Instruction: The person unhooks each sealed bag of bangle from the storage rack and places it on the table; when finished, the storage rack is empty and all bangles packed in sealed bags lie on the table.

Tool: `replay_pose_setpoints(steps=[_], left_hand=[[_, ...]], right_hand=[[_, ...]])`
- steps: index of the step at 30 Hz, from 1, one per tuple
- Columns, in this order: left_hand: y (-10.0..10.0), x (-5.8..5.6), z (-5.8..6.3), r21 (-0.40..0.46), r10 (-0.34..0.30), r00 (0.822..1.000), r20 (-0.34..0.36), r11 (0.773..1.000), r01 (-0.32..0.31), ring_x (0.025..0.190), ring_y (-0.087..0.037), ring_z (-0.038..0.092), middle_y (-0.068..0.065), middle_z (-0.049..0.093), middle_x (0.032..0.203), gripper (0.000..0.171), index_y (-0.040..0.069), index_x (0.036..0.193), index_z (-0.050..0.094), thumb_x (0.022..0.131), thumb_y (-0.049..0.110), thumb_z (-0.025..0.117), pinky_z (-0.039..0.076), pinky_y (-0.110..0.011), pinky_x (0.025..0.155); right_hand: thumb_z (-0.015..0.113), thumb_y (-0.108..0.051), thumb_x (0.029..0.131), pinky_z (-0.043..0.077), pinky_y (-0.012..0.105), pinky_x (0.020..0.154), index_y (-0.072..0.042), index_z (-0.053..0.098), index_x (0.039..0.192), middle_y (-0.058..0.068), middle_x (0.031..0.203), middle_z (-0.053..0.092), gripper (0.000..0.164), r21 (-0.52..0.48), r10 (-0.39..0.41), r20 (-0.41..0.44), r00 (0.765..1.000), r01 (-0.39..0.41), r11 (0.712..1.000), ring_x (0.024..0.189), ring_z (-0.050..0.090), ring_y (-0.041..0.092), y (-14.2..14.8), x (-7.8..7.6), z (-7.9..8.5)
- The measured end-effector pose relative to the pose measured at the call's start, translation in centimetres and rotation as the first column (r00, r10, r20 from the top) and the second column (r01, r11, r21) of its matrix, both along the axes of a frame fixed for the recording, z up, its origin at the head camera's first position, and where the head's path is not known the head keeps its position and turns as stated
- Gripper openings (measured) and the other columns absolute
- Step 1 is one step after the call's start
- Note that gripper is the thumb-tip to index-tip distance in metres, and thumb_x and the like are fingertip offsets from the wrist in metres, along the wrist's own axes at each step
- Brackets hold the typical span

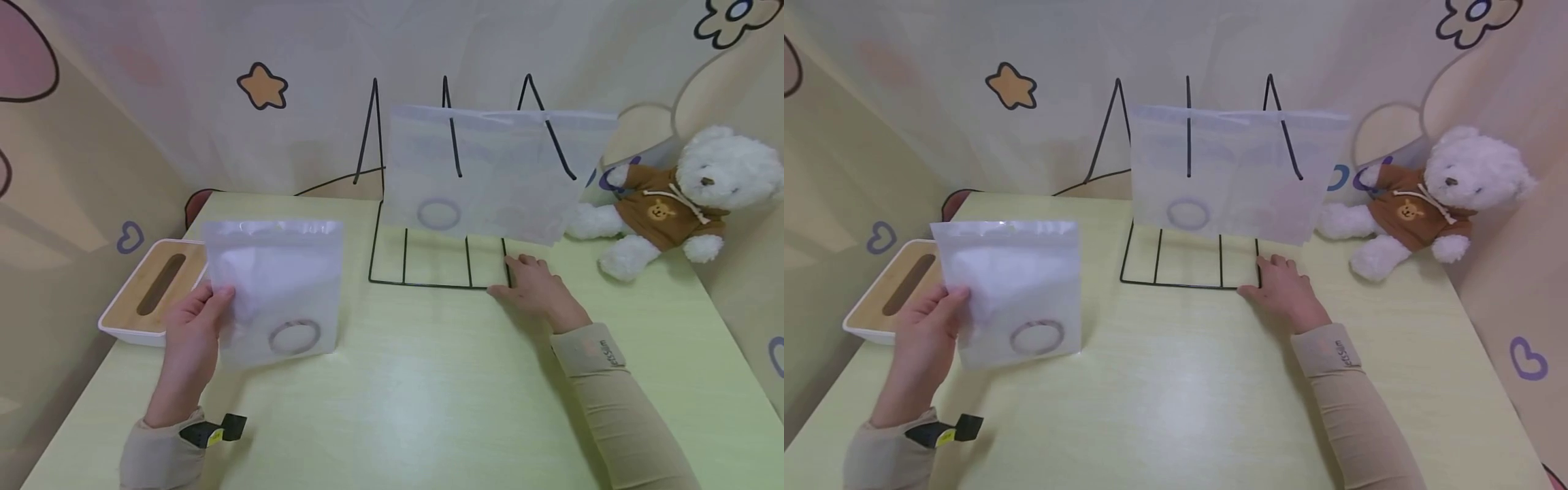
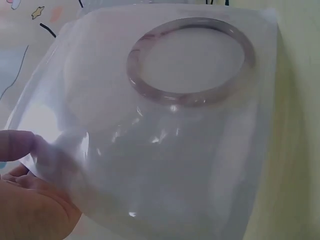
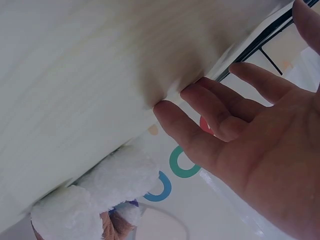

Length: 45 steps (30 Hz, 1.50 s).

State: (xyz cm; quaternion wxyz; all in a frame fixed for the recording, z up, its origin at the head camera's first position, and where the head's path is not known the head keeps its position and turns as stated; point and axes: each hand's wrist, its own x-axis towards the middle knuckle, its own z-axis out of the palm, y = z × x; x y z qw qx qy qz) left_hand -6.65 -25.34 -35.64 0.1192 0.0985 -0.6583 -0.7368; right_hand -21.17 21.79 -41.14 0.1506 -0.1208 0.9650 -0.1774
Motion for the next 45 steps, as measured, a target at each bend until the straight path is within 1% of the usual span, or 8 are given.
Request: replay_pose_setpoints(steps=[4,13,21,26,31,36,40,45], left_hand=[[-0.3,0.0,-0.6,-0.084,-0.020,0.998,0.061,0.996,0.025,0.105,-0.014,0.054,0.002,0.062,0.112,0.031,0.004,0.118,0.065,0.097,0.026,0.061,0.048,-0.015,0.085],[-1.1,-0.3,-1.5,-0.183,-0.045,0.990,0.134,0.981,0.070,0.107,-0.015,0.048,0.002,0.057,0.115,0.040,0.002,0.124,0.059,0.098,0.032,0.058,0.044,-0.013,0.087],[-1.6,-0.3,-2.6,-0.364,-0.117,0.970,0.211,0.912,0.189,0.095,-0.015,0.048,0.003,0.057,0.102,0.046,-0.006,0.122,0.057,0.101,0.034,0.051,0.044,-0.018,0.080],[-2.0,-0.4,-3.2,-0.389,-0.185,0.939,0.290,0.873,0.292,0.104,-0.015,0.048,-0.006,0.056,0.116,0.051,-0.006,0.133,0.051,0.103,0.035,0.048,0.042,-0.020,0.085],[-2.1,-0.5,-3.8,-0.392,-0.235,0.910,0.343,0.844,0.366,0.110,-0.015,0.047,-0.013,0.053,0.129,0.050,-0.003,0.137,0.049,0.103,0.033,0.048,0.040,-0.023,0.091],[-2.1,-0.6,-4.0,-0.407,-0.290,0.883,0.369,0.804,0.434,0.115,-0.023,0.048,-0.019,0.054,0.130,0.051,-0.005,0.138,0.047,0.103,0.032,0.047,0.040,-0.041,0.102],[-2.2,-0.6,-4.0,-0.420,-0.313,0.858,0.408,0.770,0.480,0.126,-0.035,0.044,-0.023,0.049,0.138,0.057,-0.006,0.142,0.041,0.103,0.035,0.046,0.034,-0.056,0.106],[-2.4,-0.7,-3.9,-0.446,-0.306,0.831,0.465,0.730,0.518,0.128,-0.037,0.044,-0.023,0.045,0.143,0.065,-0.005,0.147,0.035,0.102,0.041,0.047,0.042,-0.052,0.100]], right_hand=[[0.054,-0.044,0.097,0.023,0.075,0.097,0.006,0.023,0.151,0.035,0.149,0.022,0.080,0.001,-0.001,0.000,1.000,0.001,1.000,0.134,0.018,0.056,0.0,0.0,-0.1],[0.055,-0.045,0.097,0.022,0.075,0.098,0.005,0.023,0.151,0.035,0.150,0.022,0.080,-0.002,-0.006,0.006,1.000,0.006,1.000,0.134,0.018,0.055,0.0,-0.1,-0.4],[0.054,-0.045,0.097,0.023,0.075,0.097,0.006,0.022,0.151,0.035,0.149,0.022,0.080,0.002,-0.005,0.004,1.000,0.005,1.000,0.134,0.019,0.056,-0.1,0.0,-0.4],[0.054,-0.044,0.097,0.023,0.074,0.097,0.006,0.022,0.151,0.035,0.149,0.022,0.080,0.000,-0.009,0.005,1.000,0.009,1.000,0.134,0.018,0.056,-0.1,0.1,-0.4],[0.054,-0.045,0.097,0.023,0.074,0.098,0.005,0.022,0.151,0.035,0.150,0.022,0.080,0.001,-0.008,0.001,1.000,0.008,1.000,0.134,0.018,0.055,-0.1,0.1,-0.3],[0.053,-0.044,0.098,0.023,0.075,0.097,0.006,0.022,0.151,0.035,0.149,0.022,0.080,0.005,-0.005,0.004,1.000,0.005,1.000,0.134,0.018,0.055,-0.1,0.1,-0.2],[0.053,-0.044,0.098,0.022,0.075,0.097,0.006,0.022,0.151,0.035,0.149,0.022,0.080,0.002,-0.005,0.008,1.000,0.005,1.000,0.134,0.018,0.055,-0.1,0.1,-0.1],[0.053,-0.045,0.098,0.023,0.075,0.097,0.006,0.021,0.150,0.035,0.149,0.022,0.080,0.010,-0.004,0.005,1.000,0.004,1.000,0.134,0.018,0.055,0.0,0.0,-0.3]])
